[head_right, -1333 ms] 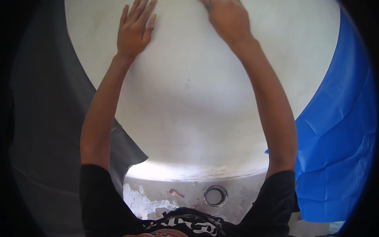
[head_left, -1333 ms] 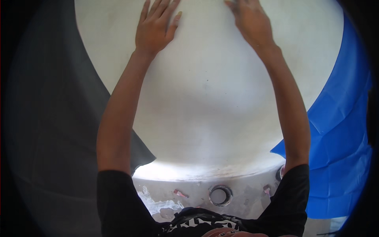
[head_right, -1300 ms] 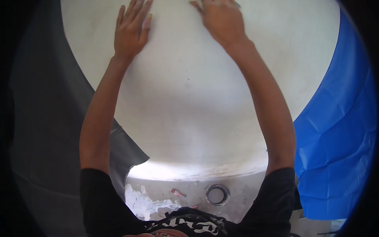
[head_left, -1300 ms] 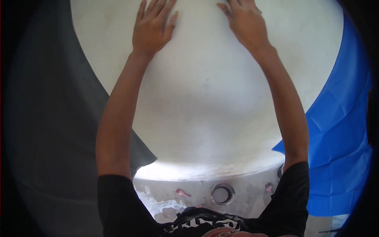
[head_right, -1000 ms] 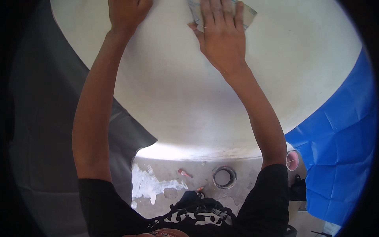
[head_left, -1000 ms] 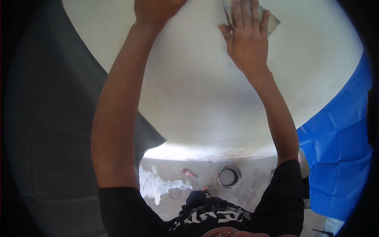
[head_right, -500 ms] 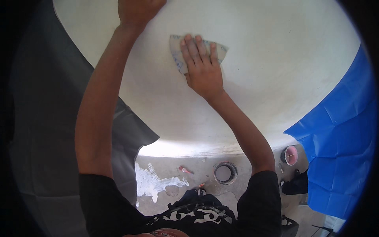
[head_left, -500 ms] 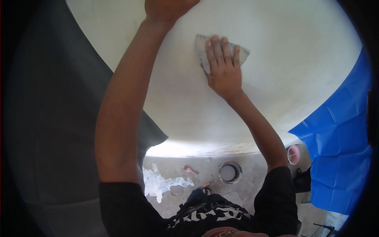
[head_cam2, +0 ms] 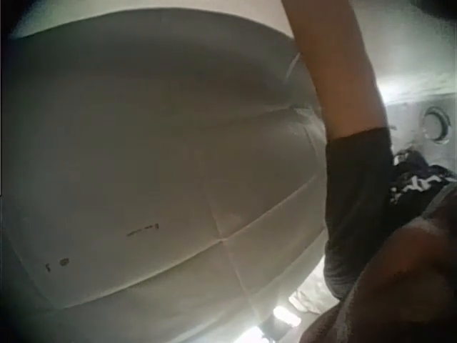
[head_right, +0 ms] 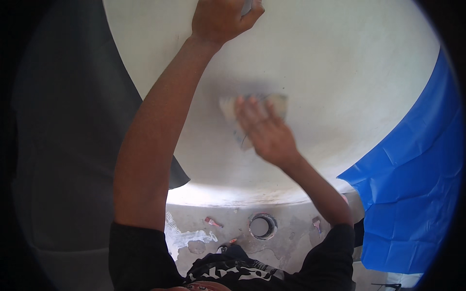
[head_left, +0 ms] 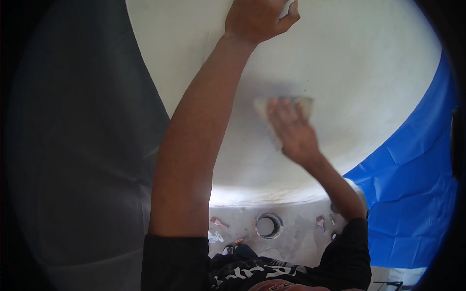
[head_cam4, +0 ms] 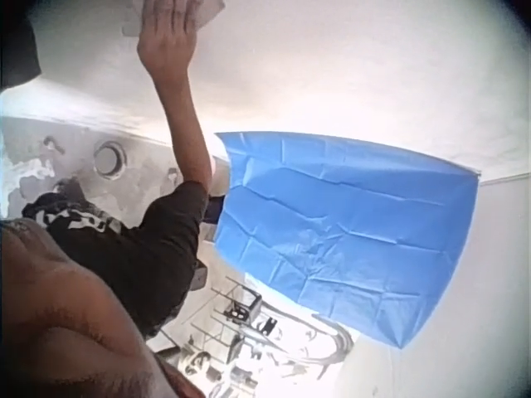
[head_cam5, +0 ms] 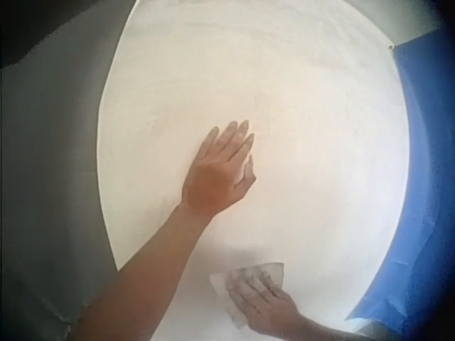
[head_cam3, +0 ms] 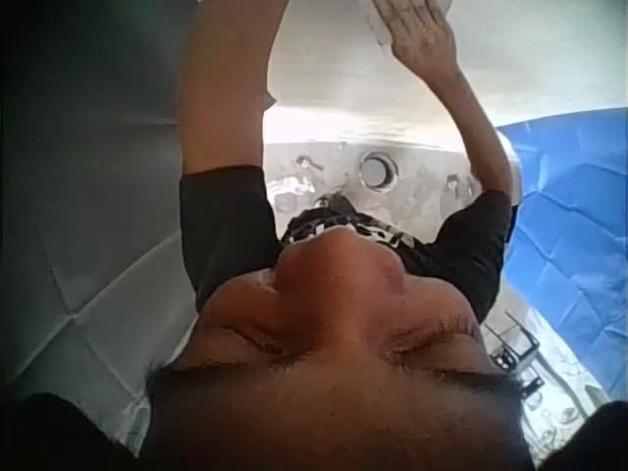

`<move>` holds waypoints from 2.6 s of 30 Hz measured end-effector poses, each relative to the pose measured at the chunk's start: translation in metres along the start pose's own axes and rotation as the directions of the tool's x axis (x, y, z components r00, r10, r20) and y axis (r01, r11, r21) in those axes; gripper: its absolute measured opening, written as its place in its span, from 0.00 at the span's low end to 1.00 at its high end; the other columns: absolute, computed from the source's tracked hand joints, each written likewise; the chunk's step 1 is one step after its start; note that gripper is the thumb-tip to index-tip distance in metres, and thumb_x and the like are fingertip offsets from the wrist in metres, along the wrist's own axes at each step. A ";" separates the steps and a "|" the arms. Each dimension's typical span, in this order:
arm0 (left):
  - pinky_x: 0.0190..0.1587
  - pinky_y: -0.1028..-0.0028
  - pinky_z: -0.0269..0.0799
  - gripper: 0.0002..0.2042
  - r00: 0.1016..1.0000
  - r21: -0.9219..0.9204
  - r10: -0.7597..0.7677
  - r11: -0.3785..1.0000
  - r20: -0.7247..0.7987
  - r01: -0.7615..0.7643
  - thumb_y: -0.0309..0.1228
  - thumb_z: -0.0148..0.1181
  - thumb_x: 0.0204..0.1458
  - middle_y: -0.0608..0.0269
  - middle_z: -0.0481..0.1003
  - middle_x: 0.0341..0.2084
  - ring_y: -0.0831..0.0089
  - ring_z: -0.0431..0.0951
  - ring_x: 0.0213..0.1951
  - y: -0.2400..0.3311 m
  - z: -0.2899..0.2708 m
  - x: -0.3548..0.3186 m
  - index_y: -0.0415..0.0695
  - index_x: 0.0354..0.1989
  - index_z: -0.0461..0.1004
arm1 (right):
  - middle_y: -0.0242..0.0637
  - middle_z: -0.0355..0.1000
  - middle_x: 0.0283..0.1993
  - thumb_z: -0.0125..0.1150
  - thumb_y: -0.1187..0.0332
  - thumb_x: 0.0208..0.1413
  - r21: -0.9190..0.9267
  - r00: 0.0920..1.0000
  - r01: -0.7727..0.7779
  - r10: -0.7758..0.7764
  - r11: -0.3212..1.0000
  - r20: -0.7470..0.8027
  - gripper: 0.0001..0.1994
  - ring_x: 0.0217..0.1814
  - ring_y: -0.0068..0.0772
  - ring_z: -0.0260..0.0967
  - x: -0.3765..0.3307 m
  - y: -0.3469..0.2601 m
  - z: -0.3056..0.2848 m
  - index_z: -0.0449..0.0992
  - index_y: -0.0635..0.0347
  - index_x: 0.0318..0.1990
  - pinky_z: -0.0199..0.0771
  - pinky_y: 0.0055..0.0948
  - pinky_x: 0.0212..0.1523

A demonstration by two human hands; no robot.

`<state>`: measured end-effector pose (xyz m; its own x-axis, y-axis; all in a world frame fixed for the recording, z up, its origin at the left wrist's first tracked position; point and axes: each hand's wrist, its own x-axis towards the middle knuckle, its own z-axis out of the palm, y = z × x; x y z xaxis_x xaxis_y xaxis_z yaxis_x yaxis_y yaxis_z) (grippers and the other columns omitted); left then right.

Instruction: Sanding a wall surface with sandpaper to prepare it for painting.

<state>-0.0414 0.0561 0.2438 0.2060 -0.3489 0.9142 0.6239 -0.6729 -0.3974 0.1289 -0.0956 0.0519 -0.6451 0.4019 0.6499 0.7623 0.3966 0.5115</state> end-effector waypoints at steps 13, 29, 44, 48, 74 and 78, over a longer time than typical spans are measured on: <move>0.74 0.54 0.57 0.20 0.998 0.072 0.045 0.997 -0.035 -0.042 0.29 0.58 0.58 0.48 0.72 0.65 0.54 0.68 0.69 0.000 -0.004 -0.004 0.35 0.59 0.76 | 0.51 0.58 0.77 0.57 0.79 0.42 0.123 0.899 -0.391 0.407 0.912 -0.162 0.40 0.79 0.51 0.55 0.028 -0.022 0.100 0.64 0.67 0.71 0.53 0.54 0.76; 0.74 0.54 0.57 0.20 0.999 0.099 0.034 0.995 -0.028 -0.031 0.30 0.56 0.59 0.48 0.72 0.64 0.53 0.68 0.69 -0.008 -0.019 -0.003 0.35 0.59 0.76 | 0.52 0.67 0.70 0.53 0.85 0.46 0.303 0.916 -0.145 0.244 0.942 -0.320 0.32 0.73 0.52 0.64 0.015 -0.048 0.051 0.71 0.70 0.65 0.63 0.55 0.73; 0.74 0.56 0.57 0.20 0.997 0.098 0.043 0.994 -0.061 -0.037 0.31 0.58 0.59 0.48 0.73 0.64 0.55 0.68 0.69 -0.003 -0.006 0.000 0.36 0.58 0.77 | 0.46 0.61 0.75 0.63 0.78 0.48 0.276 0.935 -0.307 0.343 0.911 -0.090 0.33 0.80 0.46 0.55 0.010 -0.077 0.123 0.69 0.63 0.67 0.51 0.53 0.78; 0.74 0.56 0.58 0.19 0.997 0.122 0.064 0.991 -0.044 -0.059 0.30 0.57 0.60 0.49 0.73 0.63 0.55 0.69 0.69 -0.003 -0.006 -0.002 0.35 0.58 0.77 | 0.51 0.63 0.73 0.59 0.82 0.46 0.386 0.954 -0.288 0.229 0.876 0.191 0.33 0.79 0.53 0.54 -0.038 -0.126 0.159 0.70 0.65 0.66 0.48 0.58 0.78; 0.74 0.56 0.58 0.19 0.992 0.112 0.075 0.992 -0.096 -0.065 0.31 0.56 0.60 0.49 0.74 0.63 0.55 0.69 0.68 -0.010 -0.019 0.010 0.35 0.57 0.78 | 0.51 0.65 0.72 0.57 0.81 0.48 0.319 0.911 -0.356 0.402 0.879 -0.090 0.30 0.77 0.59 0.58 -0.040 -0.109 0.127 0.73 0.66 0.64 0.54 0.57 0.76; 0.74 0.55 0.58 0.20 0.997 0.046 0.029 0.999 -0.066 -0.026 0.31 0.56 0.59 0.49 0.72 0.64 0.54 0.68 0.69 -0.006 -0.022 0.000 0.35 0.58 0.77 | 0.50 0.73 0.64 0.59 0.81 0.54 0.450 0.909 -0.329 0.408 0.830 -0.089 0.25 0.66 0.57 0.69 -0.051 -0.119 0.104 0.74 0.64 0.62 0.68 0.50 0.67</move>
<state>-0.0617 0.0459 0.2447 0.1739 -0.4111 0.8949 0.6522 -0.6327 -0.4174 0.0659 -0.0773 -0.1001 -0.2703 0.4533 0.8494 0.8214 0.5687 -0.0421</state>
